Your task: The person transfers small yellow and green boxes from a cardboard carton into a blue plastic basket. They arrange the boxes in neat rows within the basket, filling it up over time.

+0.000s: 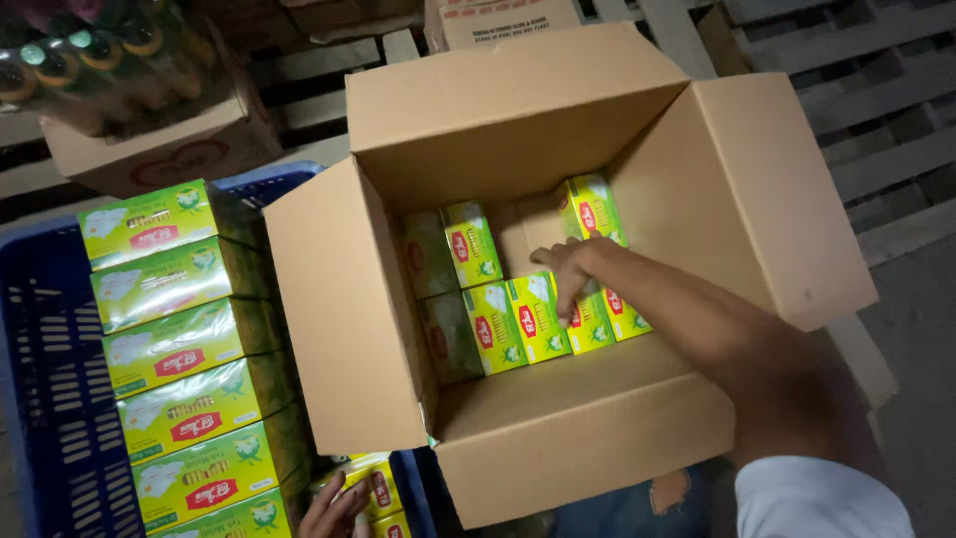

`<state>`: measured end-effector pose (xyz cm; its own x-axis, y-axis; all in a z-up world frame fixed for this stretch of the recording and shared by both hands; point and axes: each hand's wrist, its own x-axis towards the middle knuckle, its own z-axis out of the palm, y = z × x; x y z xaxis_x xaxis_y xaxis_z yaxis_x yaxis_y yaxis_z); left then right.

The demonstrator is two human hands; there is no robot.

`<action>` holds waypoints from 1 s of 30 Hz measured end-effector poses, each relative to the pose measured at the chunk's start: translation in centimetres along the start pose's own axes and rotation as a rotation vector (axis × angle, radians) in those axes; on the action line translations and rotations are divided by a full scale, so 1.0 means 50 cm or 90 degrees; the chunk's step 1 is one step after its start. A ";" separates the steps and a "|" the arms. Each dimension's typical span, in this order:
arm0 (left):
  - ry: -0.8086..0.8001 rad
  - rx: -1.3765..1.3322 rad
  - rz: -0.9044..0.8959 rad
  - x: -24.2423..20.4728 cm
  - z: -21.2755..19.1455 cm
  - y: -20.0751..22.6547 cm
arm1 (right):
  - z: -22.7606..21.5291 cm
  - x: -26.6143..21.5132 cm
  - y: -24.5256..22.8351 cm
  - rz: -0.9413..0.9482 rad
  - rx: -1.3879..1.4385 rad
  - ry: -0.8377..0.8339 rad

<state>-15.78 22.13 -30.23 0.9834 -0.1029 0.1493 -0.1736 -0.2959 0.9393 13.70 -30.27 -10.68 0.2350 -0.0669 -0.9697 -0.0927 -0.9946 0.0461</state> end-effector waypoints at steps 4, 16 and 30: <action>-0.186 -0.354 -0.262 -0.004 -0.082 -0.018 | -0.007 -0.001 -0.008 0.007 -0.121 0.001; 0.151 -0.100 -0.083 0.020 0.065 0.139 | 0.025 -0.033 0.050 -0.085 0.021 -0.002; 0.171 0.166 -0.098 0.153 0.113 0.409 | 0.081 -0.087 0.028 -0.206 0.090 0.148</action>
<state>-12.10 9.95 -11.64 0.9718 0.2027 0.1204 0.0034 -0.5228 0.8524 8.64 -31.03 -7.36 0.4840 0.2158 -0.8480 -0.1059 -0.9476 -0.3016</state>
